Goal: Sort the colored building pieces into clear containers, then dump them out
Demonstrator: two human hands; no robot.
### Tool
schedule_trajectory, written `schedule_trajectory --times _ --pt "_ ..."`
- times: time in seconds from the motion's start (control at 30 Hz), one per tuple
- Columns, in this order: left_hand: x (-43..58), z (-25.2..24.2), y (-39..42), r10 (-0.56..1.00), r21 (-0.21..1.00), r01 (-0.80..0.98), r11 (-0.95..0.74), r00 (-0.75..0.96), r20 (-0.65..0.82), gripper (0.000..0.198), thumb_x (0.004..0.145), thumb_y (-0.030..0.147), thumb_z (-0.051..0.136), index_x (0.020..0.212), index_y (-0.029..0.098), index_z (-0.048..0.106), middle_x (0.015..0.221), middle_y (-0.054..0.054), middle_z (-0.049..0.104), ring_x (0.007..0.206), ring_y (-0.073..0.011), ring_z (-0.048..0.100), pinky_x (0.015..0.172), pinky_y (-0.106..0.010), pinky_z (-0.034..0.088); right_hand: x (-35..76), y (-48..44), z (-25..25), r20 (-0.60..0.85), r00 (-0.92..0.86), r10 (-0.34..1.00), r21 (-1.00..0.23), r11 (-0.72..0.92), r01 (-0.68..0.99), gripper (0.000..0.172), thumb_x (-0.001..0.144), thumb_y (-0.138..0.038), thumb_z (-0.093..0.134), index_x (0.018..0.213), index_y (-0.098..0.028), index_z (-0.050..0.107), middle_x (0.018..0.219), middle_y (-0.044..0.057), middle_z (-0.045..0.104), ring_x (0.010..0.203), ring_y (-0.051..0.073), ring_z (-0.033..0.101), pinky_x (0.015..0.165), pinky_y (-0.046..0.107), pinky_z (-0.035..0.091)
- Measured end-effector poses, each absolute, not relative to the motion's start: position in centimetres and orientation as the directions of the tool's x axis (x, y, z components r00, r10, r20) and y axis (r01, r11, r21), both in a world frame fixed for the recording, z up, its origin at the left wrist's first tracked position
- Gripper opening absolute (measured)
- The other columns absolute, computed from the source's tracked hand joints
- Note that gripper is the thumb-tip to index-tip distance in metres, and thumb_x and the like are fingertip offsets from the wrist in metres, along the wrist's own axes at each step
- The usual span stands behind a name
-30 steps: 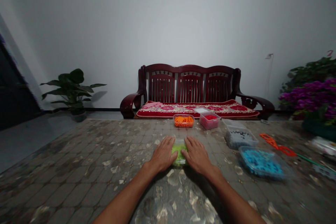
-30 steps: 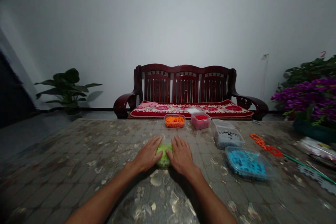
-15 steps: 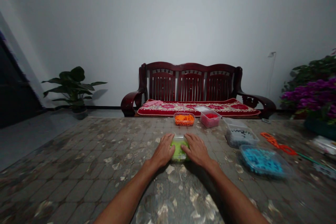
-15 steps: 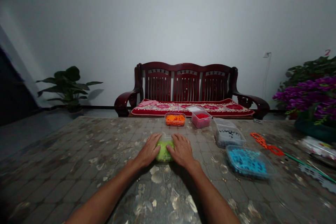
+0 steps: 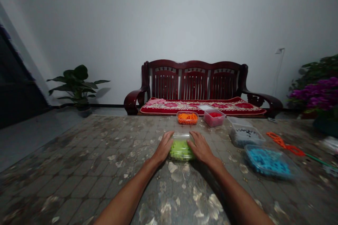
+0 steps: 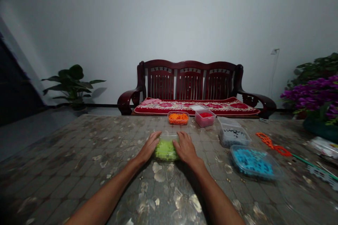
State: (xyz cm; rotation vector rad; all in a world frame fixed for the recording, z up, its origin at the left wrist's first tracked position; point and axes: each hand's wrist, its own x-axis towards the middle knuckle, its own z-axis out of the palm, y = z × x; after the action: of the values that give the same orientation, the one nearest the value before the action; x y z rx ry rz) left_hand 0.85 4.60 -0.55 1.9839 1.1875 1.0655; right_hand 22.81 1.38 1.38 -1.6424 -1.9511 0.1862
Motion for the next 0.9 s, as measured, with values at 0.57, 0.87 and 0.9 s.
schedule_trajectory --times 0.57,0.87,0.9 --pt "0.2 0.4 4.9 0.897 0.666 0.605 -0.437 0.346 0.274 0.051 0.097 0.021 0.036 0.143 0.013 0.055 0.156 -0.013 0.049 0.146 -0.0220 0.043 0.125 -0.046 0.029 22.4 0.9 2.4 0.316 -0.122 0.941 -0.345 0.234 0.909 0.048 0.098 -0.032 0.041 0.139 -0.012 0.056 0.141 0.018 0.058 0.129 0.028 0.052 0.111 0.040 0.038" --pt "3.1 2.6 3.5 0.850 0.446 0.723 -0.527 0.461 0.256 0.050 0.097 0.030 0.046 0.142 0.011 0.054 0.153 -0.018 0.051 0.146 -0.0314 0.043 0.124 -0.052 0.028 21.9 0.7 2.6 0.316 -0.160 0.935 -0.247 0.243 0.938 0.047 0.101 -0.031 0.039 0.139 -0.008 0.054 0.139 0.020 0.058 0.132 0.031 0.048 0.113 0.042 0.036" --pt "3.4 2.6 3.2 0.853 0.431 0.736 -0.522 0.455 0.258 0.052 0.098 0.035 0.046 0.144 0.010 0.052 0.154 -0.019 0.050 0.147 -0.0333 0.041 0.123 -0.053 0.027 22.0 0.7 2.5 0.325 -0.169 0.930 -0.248 0.256 0.934 0.046 0.101 -0.032 0.039 0.138 -0.009 0.055 0.139 0.020 0.058 0.132 0.030 0.048 0.113 0.043 0.036"
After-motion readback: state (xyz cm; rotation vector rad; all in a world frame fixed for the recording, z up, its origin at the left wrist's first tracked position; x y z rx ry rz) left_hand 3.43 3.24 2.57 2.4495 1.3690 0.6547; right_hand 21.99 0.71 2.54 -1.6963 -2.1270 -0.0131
